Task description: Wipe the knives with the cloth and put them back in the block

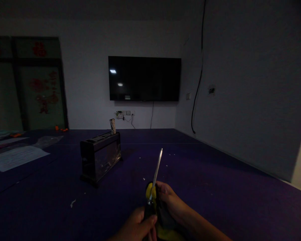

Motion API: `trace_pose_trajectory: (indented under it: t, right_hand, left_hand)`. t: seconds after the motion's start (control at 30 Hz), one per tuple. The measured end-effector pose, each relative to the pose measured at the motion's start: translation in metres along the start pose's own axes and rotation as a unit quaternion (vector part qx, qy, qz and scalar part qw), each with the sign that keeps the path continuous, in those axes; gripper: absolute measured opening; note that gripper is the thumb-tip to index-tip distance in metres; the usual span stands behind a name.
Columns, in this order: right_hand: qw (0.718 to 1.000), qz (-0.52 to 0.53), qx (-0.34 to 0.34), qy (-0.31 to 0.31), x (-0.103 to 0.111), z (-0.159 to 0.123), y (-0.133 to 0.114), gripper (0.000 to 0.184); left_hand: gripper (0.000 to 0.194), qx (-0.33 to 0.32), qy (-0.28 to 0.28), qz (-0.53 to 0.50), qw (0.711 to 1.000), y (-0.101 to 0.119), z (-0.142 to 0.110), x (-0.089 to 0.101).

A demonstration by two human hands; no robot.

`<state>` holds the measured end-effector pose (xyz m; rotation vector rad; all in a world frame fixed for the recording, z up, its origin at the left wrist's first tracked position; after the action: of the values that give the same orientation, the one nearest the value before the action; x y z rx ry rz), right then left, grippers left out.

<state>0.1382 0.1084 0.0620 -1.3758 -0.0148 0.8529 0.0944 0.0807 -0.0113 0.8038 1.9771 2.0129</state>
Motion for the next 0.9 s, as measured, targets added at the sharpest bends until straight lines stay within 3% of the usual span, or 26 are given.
trace_pose_trajectory:
  t: [0.57, 0.9]
  right_hand:
    - [0.999, -0.008, 0.005, 0.039, 0.021, 0.005, 0.010, 0.011]
    - [0.998, -0.003, 0.012, 0.055, 0.022, 0.005, 0.001, 0.012]
  left_hand:
    - [0.084, 0.020, 0.006, -0.019, 1.000, 0.001, -0.002, -0.001]
    - [0.079, 0.014, -0.002, -0.003, 1.000, 0.002, 0.000, -0.001]
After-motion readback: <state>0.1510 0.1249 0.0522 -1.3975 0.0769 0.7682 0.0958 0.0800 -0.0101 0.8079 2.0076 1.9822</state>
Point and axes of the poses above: each hand's wrist, its own z-axis towards the middle knuckle, its own x-axis out of the back of the hand, y = z × x, the point moved 10 cm from there along z, towards the middle knuckle, and after that the axes turned 8 degrees about z, right-handed, at the moved point
